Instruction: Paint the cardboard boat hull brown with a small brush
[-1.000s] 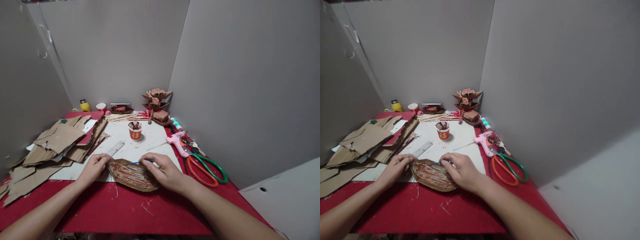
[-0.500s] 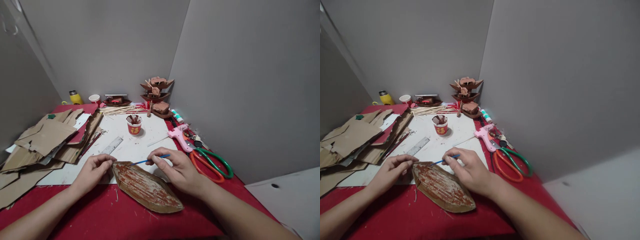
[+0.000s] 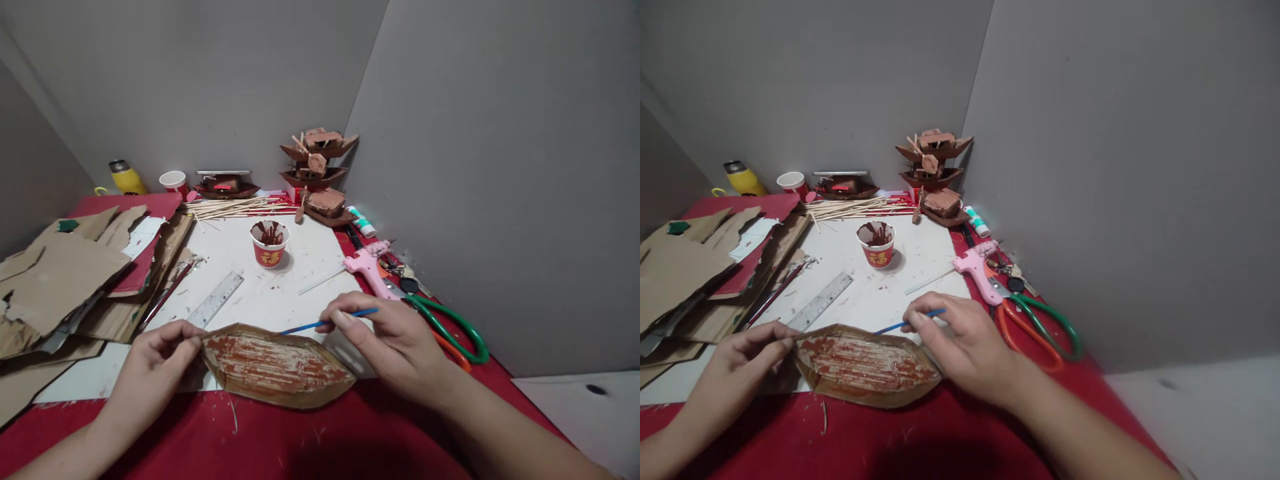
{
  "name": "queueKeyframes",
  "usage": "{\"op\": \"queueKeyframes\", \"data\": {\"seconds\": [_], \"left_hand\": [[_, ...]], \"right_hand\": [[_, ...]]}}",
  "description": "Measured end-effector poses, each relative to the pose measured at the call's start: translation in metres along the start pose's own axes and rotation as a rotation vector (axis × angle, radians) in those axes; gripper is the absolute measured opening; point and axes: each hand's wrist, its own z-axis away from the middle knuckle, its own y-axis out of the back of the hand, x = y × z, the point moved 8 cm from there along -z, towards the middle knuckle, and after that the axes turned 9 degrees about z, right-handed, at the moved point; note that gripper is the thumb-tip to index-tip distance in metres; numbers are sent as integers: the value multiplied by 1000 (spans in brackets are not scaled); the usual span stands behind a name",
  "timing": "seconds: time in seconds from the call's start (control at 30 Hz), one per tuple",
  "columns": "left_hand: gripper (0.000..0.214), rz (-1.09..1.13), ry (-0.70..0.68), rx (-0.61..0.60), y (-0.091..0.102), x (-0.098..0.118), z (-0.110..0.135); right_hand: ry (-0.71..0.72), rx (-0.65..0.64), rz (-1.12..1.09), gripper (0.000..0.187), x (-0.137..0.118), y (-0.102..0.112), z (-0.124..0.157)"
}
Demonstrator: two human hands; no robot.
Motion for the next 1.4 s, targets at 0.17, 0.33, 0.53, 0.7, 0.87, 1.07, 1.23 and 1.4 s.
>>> {"op": "queueKeyframes", "data": {"seconds": [0.17, 0.33, 0.53, 0.7, 0.87, 1.07, 1.23, 1.4], "left_hand": [[35, 30, 5, 50, 10, -4, 3], [30, -29, -80, 143, 23, 8, 3], [36, 66, 87, 48, 21, -13, -4], [46, 169, 222, -88, 5, -29, -6], [46, 178, 219, -172, -2, -32, -5], [46, 112, 193, -209, -2, -30, -3], [50, 81, 145, -203, -5, -21, -6], [51, 59, 132, -212, -5, -22, -6]], "right_hand": [[25, -75, -77, 18, 1, -21, -1], [22, -125, -31, 19, 12, -24, -4], [-38, -32, 67, 17, 20, -6, 1], [-10, -57, -72, 27, 14, -23, 5], [6, -119, 18, 32, 20, -28, 5], [-145, -3, 254, 16, 20, 6, 5], [-128, -22, 175, 18, 14, 1, 7], [-80, -83, 292, 21, 23, -4, 10]]}}
